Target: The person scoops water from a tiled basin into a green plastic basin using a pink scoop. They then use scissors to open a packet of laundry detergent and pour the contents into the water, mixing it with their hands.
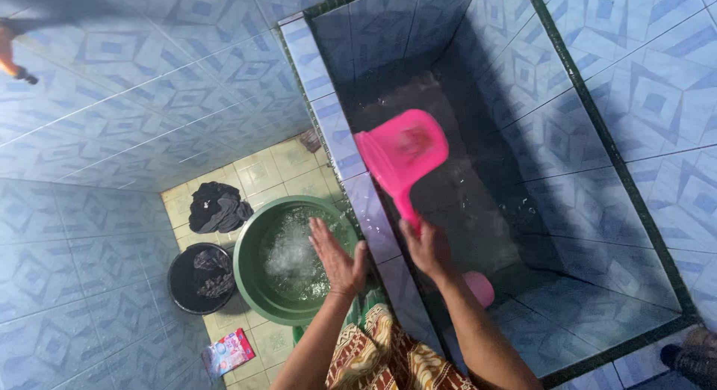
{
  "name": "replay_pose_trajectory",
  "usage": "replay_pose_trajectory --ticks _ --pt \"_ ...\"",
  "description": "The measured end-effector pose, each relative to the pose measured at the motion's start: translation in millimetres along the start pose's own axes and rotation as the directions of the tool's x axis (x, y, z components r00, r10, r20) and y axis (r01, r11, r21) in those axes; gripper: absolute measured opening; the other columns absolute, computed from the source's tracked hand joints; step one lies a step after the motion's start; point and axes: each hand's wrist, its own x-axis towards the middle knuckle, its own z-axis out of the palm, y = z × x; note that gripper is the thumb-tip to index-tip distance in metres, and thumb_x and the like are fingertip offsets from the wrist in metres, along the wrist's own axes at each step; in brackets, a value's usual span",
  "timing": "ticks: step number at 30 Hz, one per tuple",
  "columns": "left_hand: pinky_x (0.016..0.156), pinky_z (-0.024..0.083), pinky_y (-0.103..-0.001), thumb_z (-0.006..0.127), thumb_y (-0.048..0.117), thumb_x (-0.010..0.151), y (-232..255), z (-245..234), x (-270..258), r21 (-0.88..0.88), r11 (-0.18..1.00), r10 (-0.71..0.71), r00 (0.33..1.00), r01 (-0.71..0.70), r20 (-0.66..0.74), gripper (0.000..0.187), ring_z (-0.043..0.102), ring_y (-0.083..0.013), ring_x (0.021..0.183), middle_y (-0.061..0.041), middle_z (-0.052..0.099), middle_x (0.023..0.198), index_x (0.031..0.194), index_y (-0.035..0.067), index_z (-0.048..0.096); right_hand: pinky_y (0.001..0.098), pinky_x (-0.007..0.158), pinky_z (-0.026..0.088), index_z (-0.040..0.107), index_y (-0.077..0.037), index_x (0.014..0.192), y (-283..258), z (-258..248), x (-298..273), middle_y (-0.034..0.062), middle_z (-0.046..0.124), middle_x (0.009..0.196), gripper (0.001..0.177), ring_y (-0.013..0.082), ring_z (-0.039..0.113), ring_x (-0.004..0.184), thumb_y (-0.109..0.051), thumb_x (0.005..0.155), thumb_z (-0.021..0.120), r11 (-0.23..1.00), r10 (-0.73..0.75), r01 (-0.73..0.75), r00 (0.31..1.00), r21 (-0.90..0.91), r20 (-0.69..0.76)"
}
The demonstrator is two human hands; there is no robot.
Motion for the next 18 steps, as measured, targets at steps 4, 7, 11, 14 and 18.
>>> replay_pose_trajectory --ticks 4,7,11,14,18 --pt "0.126 -0.006 -0.060 0.057 0.058 0.093 36 26 7 0.079 0.995 0.056 0.993 -0.065 0.107 0.106 0.000 -0.0412 0.161 -0.029 0.004 0.171 0.162 -0.005 0.004 0.0548 0.065 0.049 0.067 -0.005 0.112 117 7 1 0.0230 0.068 0.080 0.034 0.0440 0.068 0.076 -0.035 0.107 0.054 0.908 0.378 -0.376 0.926 -0.184 -0.024" --pt "0.123 -0.005 -0.063 0.066 0.053 0.090 54 44 17 0.122 0.988 0.072 0.983 -0.094 0.172 0.109 0.000 -0.0448 0.158 -0.032 0.005 0.168 0.159 -0.006 0.006 0.0572 0.071 0.049 0.063 -0.005 0.120 188 6 -7 0.0250 0.069 0.095 0.028 0.0478 0.065 0.086 -0.027 0.109 0.051 0.892 0.331 -0.325 0.943 -0.314 -0.035" --pt "0.123 0.000 -0.063 0.070 0.048 0.088 60 50 18 0.088 0.992 0.079 0.980 -0.096 0.184 0.110 0.005 -0.0476 0.157 -0.036 0.007 0.166 0.158 -0.009 0.007 0.0549 0.074 0.052 0.049 -0.002 0.138 253 9 -14 0.0277 0.062 0.114 0.044 0.0454 0.065 0.091 -0.019 0.097 0.053 0.733 0.539 -0.489 0.841 -0.473 -0.035" --pt "0.124 0.004 -0.062 0.070 0.046 0.088 62 49 13 0.065 0.992 0.093 0.983 -0.104 0.155 0.108 0.009 -0.0483 0.158 -0.037 0.011 0.166 0.159 -0.009 0.009 0.0504 0.078 0.054 0.051 -0.003 0.132 300 13 -16 0.0249 0.060 0.119 0.049 0.0401 0.064 0.099 -0.025 0.089 0.060 0.611 0.629 -0.546 0.775 -0.573 -0.067" --pt "0.124 0.005 -0.062 0.069 0.045 0.087 63 47 12 0.039 0.992 0.113 0.985 -0.119 0.132 0.108 0.011 -0.0492 0.158 -0.038 0.013 0.165 0.159 -0.009 0.010 0.0443 0.073 0.050 0.057 -0.003 0.128 342 40 -11 0.0166 0.059 0.105 0.043 0.0305 0.060 0.089 -0.032 0.096 0.056 0.559 0.820 -0.716 0.553 -0.418 0.148"
